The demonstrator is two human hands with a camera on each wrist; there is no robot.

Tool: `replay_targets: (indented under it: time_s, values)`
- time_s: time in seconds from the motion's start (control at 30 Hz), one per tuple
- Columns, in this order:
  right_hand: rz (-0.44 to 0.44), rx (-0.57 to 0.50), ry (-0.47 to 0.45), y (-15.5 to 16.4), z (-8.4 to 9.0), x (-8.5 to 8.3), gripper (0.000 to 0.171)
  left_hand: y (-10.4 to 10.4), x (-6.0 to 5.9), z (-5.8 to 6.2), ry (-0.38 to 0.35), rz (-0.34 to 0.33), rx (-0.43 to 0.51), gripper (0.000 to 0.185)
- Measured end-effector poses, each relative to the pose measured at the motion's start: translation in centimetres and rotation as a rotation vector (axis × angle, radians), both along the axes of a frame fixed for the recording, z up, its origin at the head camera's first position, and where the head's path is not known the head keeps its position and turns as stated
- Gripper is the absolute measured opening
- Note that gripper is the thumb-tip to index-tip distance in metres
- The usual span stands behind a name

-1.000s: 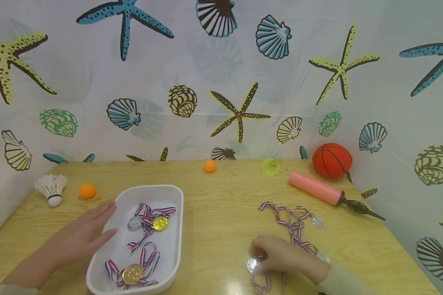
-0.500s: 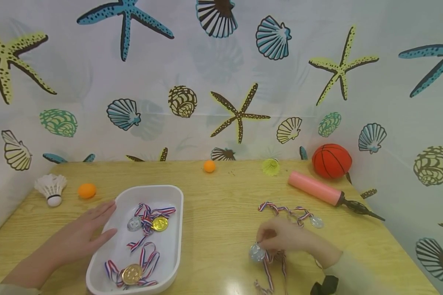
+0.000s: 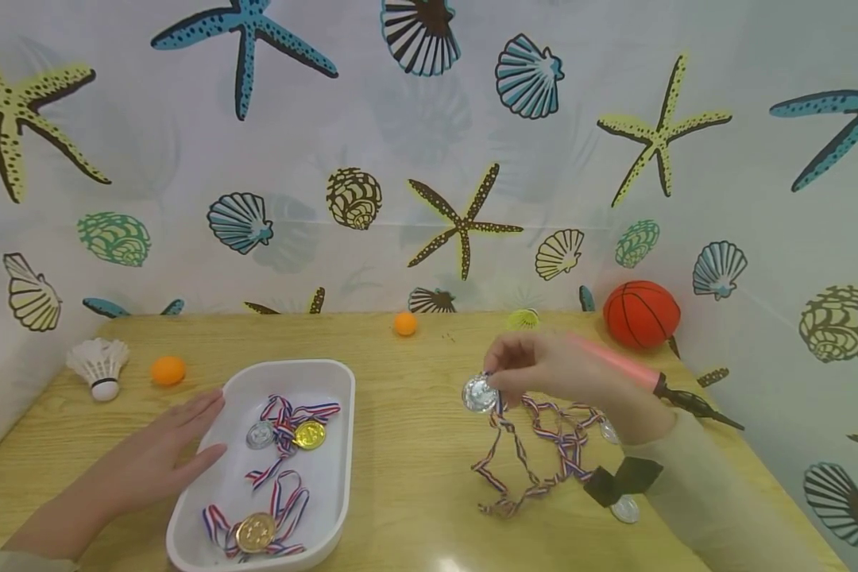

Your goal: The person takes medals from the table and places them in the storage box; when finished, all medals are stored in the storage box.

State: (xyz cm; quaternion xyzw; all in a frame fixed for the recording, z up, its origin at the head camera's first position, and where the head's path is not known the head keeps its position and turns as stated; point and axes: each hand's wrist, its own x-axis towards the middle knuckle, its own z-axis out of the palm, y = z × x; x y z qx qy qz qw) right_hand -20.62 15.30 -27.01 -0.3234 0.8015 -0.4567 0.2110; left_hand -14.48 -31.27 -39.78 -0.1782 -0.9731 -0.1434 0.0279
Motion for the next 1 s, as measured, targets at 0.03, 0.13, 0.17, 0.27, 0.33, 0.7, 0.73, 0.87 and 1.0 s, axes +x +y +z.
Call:
replay_targets:
  time_s: [0.03, 0.13, 0.17, 0.27, 0.33, 0.7, 0.73, 0.87, 1.0]
  values:
    - [0.012, -0.029, 0.006, -0.5, 0.7, -0.2, 0.009, 0.0, 0.0, 0.0, 0.003, -0.001, 0.000, 0.066]
    - [0.025, -0.106, 0.020, -1.9, 2.7, -0.5, 0.007, 0.0, 0.0, -0.1, 0.003, -0.003, 0.000, 0.066]
    - [0.024, -0.124, 0.031, -2.4, 3.4, -0.6, 0.007, 0.0, 0.0, -0.1, 0.002, -0.003, 0.000, 0.066]
    - [0.006, -0.177, 0.058, -3.9, 5.5, -0.8, 0.008, 0.0, 0.1, 0.0, 0.001, -0.002, -0.003, 0.067]
    - [0.002, -0.207, 0.094, -5.0, 6.7, -1.2, 0.008, 0.0, 0.1, 0.0, 0.006, -0.001, -0.007, 0.067]
    - [0.017, -0.375, 0.148, -11.2, 11.5, -1.3, 0.010, 0.0, -0.1, -0.2, 0.018, -0.008, -0.012, 0.067]
    - [0.021, -0.389, 0.142, -11.7, 11.6, -1.2, 0.010, 0.0, -0.1, -0.2, 0.019, -0.008, -0.012, 0.067]
    - [0.054, -0.431, 0.121, -13.7, 11.7, -1.1, 0.010, 0.0, 0.0, -0.1, 0.022, -0.007, -0.009, 0.067]
    - [0.094, -0.431, 0.091, -15.2, 11.1, -1.0, 0.009, 0.0, 0.1, 0.0, 0.022, -0.004, -0.008, 0.066]
